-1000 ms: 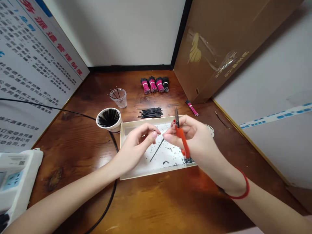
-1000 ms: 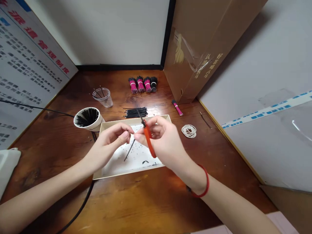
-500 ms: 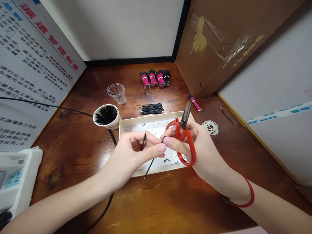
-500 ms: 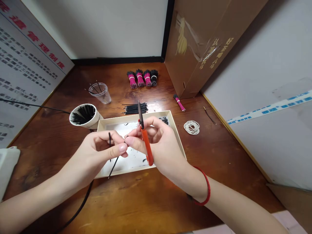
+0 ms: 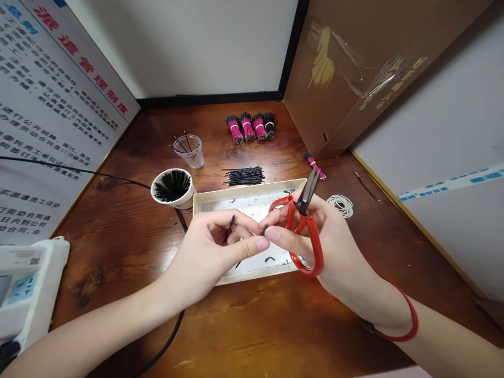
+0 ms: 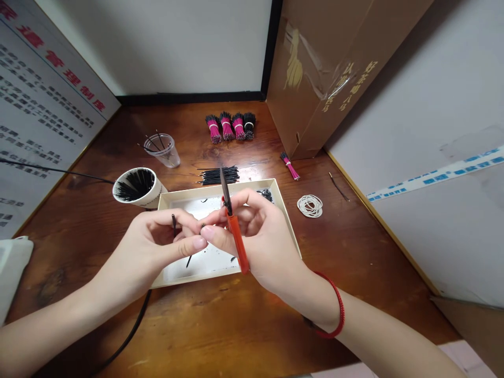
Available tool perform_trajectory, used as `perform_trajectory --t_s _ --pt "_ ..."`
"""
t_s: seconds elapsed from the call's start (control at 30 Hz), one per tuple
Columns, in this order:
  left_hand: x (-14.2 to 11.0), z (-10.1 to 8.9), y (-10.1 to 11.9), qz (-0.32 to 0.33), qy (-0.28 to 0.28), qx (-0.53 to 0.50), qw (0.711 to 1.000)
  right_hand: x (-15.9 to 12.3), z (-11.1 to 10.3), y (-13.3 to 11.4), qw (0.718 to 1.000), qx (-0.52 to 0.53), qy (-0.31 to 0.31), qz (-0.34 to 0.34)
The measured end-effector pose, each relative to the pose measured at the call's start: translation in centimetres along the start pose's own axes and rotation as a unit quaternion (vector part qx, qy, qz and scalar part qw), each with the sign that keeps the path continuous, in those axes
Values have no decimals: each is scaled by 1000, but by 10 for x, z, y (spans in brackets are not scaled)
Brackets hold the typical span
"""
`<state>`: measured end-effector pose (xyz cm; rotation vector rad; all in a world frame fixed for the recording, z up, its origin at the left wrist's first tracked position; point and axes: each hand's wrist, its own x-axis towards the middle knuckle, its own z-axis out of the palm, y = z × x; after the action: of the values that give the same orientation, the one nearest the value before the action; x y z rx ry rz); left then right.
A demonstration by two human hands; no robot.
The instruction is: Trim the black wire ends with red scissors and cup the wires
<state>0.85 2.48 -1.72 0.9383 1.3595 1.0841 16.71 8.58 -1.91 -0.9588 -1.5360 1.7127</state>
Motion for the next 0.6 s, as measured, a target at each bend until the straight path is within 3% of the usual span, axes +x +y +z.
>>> perform_trajectory --t_s 0.17,0.3,0.47,0.6 --pt "-2 1 0 66 31 21 997 -2 -3 -7 1000 -26 4 -17" --pt "6 -1 -11 185 111 112 970 -10 -13 1 991 -123 5 -56" --pt "17 -5 -24 300 142 212 919 -23 -21 32 933 -316 65 -157" --pt "20 -6 -28 321 143 240 905 -25 -19 42 916 -344 93 -184"
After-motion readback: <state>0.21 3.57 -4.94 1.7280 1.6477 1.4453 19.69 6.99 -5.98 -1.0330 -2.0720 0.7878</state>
